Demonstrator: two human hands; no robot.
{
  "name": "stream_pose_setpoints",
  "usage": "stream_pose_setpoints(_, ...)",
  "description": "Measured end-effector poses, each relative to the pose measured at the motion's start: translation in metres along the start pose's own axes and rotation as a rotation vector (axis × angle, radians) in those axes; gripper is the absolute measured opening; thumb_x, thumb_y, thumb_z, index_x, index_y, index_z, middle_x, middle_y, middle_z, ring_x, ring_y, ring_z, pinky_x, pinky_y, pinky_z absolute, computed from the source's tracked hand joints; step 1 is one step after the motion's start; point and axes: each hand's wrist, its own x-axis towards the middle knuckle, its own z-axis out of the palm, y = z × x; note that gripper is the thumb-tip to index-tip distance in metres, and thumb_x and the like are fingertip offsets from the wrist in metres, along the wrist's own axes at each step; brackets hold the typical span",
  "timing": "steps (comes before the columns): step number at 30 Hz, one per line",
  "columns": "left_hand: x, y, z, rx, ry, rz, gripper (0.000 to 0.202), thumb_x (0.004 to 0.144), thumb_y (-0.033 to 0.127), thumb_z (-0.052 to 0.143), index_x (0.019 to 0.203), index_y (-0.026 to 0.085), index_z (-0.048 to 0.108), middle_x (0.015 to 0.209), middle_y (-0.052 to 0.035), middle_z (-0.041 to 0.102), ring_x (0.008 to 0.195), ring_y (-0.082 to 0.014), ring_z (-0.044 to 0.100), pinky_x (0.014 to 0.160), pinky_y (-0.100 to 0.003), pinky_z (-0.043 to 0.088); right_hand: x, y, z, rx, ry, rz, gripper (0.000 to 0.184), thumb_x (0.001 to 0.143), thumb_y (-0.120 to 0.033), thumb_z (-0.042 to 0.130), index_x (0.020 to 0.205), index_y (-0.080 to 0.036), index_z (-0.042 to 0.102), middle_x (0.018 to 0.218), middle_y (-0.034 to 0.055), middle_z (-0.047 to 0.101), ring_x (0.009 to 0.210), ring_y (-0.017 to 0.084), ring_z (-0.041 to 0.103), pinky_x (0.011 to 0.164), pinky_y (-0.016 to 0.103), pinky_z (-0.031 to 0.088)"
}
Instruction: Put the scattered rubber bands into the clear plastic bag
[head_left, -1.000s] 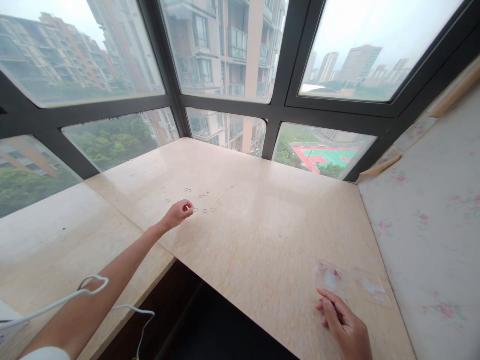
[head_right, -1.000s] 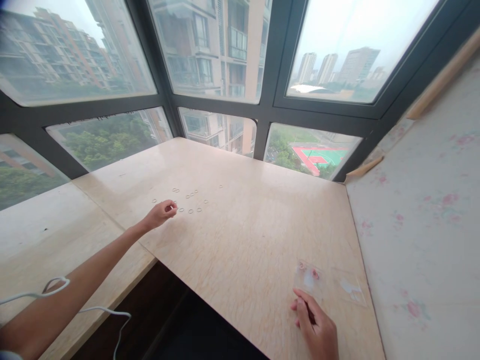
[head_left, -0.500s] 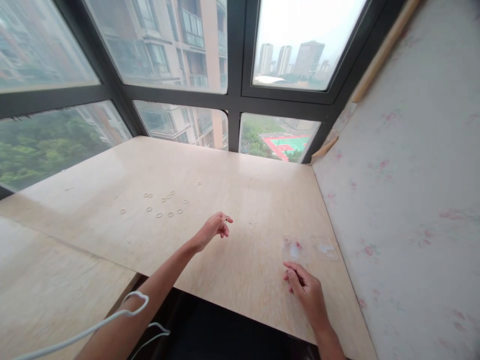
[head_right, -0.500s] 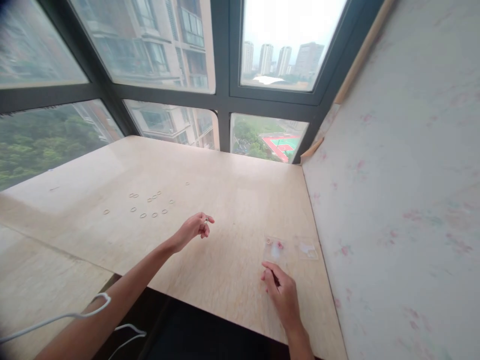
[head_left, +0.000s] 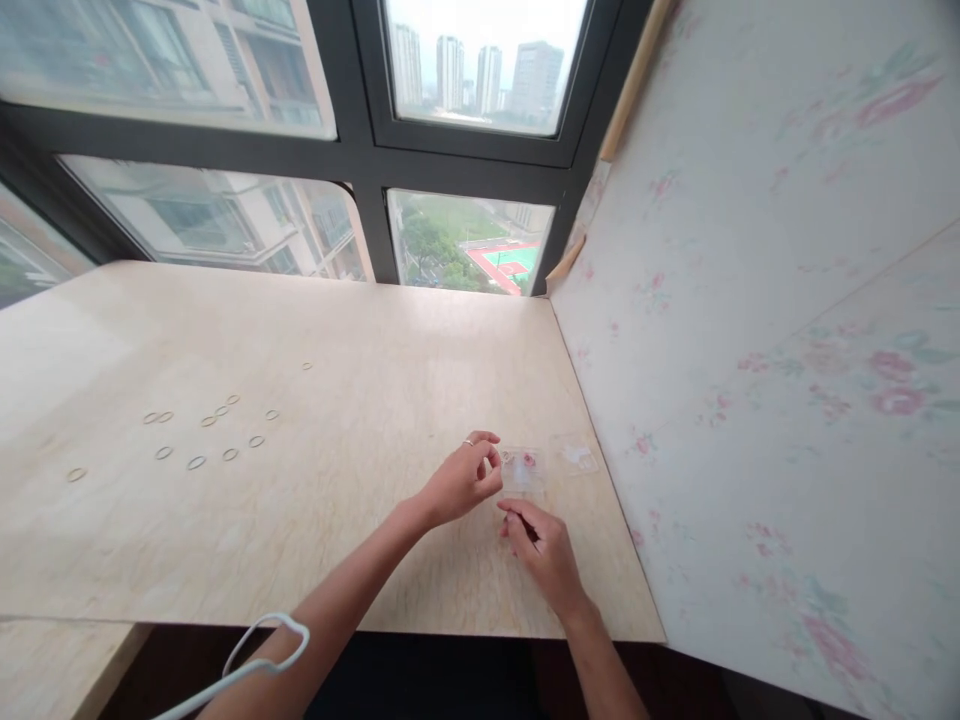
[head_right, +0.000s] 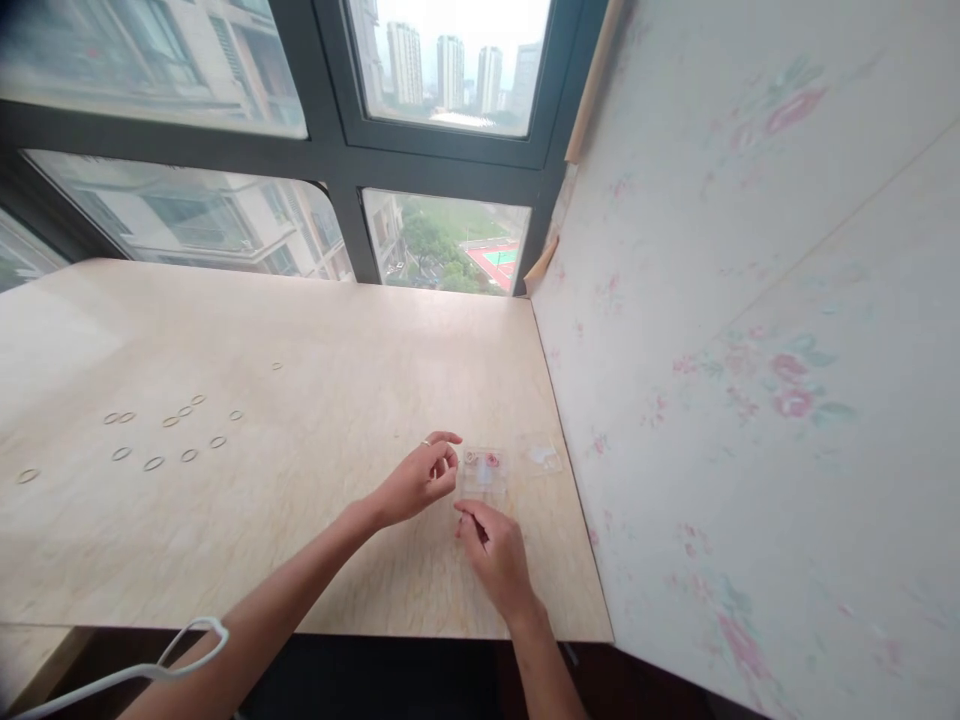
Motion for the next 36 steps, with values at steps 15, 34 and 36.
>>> stream_pose_setpoints(15,-0.016,-0.022,-0.003,-0.016,0.178,0.133,0.013,0.086,0.017,0.049,0.094,0.018,0.059,0.110,-0.0089,0.060,0.063,-0.0081,0.051,0.064,-0.025,0.046,-0.001,0.001,-0.001,-0.012,0.000,0.004,0.025,0.090,-0.024,0.046,0.099,-0.018,0.069,0.069,0.0017,0.069,0.056,0.013,0.061,0.055,0.023,0.049)
stream_pose_setpoints(34,-0.076,-0.056,-0.038,-0.118,0.463,-0.096,0.010,0.075,0.021,0.060,0.067,0.016,0.056,0.065,0.0010,0.057,0.058,-0.0104,0.048,0.056,-0.023,0.039,0.032,-0.081,0.056,0.230,-0.287,-0.085,0.014,0.079,-0.025,0.055,0.072,-0.022,0.044,0.050,-0.0096,0.037,0.043,0.007,0.032,0.042,0.020,0.026)
stream_pose_setpoints(36,-0.077,-0.056,-0.038,-0.156,0.453,-0.104,0.009,0.074,0.019,0.058,0.066,0.017,0.053,0.065,0.0004,0.056,0.061,-0.0121,0.049,0.057,-0.024,0.039,0.051,-0.108,0.076,0.242,-0.312,-0.173,0.014,0.078,-0.024,0.055,0.071,-0.022,0.043,0.050,-0.0097,0.037,0.043,0.007,0.032,0.042,0.020,0.026)
